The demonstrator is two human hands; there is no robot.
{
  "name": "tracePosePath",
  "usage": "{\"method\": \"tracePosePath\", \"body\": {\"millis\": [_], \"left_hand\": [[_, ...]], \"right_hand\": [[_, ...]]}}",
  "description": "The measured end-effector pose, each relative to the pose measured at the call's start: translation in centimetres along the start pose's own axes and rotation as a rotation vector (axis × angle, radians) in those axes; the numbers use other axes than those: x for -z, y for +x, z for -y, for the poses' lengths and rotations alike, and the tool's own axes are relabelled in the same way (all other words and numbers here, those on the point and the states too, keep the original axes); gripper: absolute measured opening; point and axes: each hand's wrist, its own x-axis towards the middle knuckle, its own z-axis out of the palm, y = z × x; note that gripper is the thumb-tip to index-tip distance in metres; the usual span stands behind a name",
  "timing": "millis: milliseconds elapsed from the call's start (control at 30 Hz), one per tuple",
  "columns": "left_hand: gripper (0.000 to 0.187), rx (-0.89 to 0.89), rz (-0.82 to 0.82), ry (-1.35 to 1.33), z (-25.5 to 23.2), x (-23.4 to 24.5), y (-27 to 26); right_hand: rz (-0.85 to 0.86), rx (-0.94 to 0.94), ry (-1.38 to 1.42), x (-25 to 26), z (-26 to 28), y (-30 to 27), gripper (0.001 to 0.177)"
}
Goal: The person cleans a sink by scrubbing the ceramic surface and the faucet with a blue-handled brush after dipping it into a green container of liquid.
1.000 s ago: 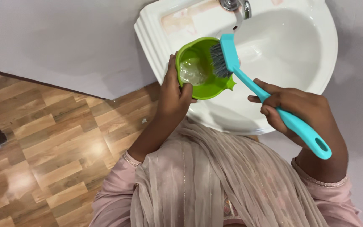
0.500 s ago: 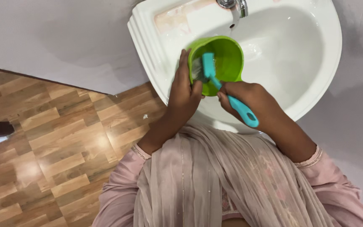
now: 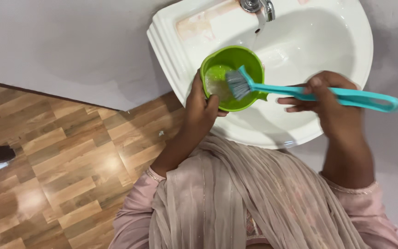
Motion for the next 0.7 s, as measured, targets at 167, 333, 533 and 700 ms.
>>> {"method": "tracePosePath", "body": {"millis": [167,333,533,700], "left_hand": [[0.073,0.065,0.056,-0.053,-0.2,1.7,1.1],[0.074,0.055,0.078,0.011,-0.9,3.0,2.0],[0.071,0.123,0.083,-0.08,-1.3,4.5,2.3],[0.069,0.074,0.069,-0.198,-0.3,6.2,1.5]], "right_hand": [[0.096,0.352,-0.26,-1.4,3.3,-3.2,0.02],[0.106,0.513,-0.398,-4.7,3.2,-4.6,0.02],[0.029,0.518,0.043,-2.9,0.5,-3.2,0.014],[-0.168,0.411,0.191,0.4,-3.4,2.5,0.008]]}}
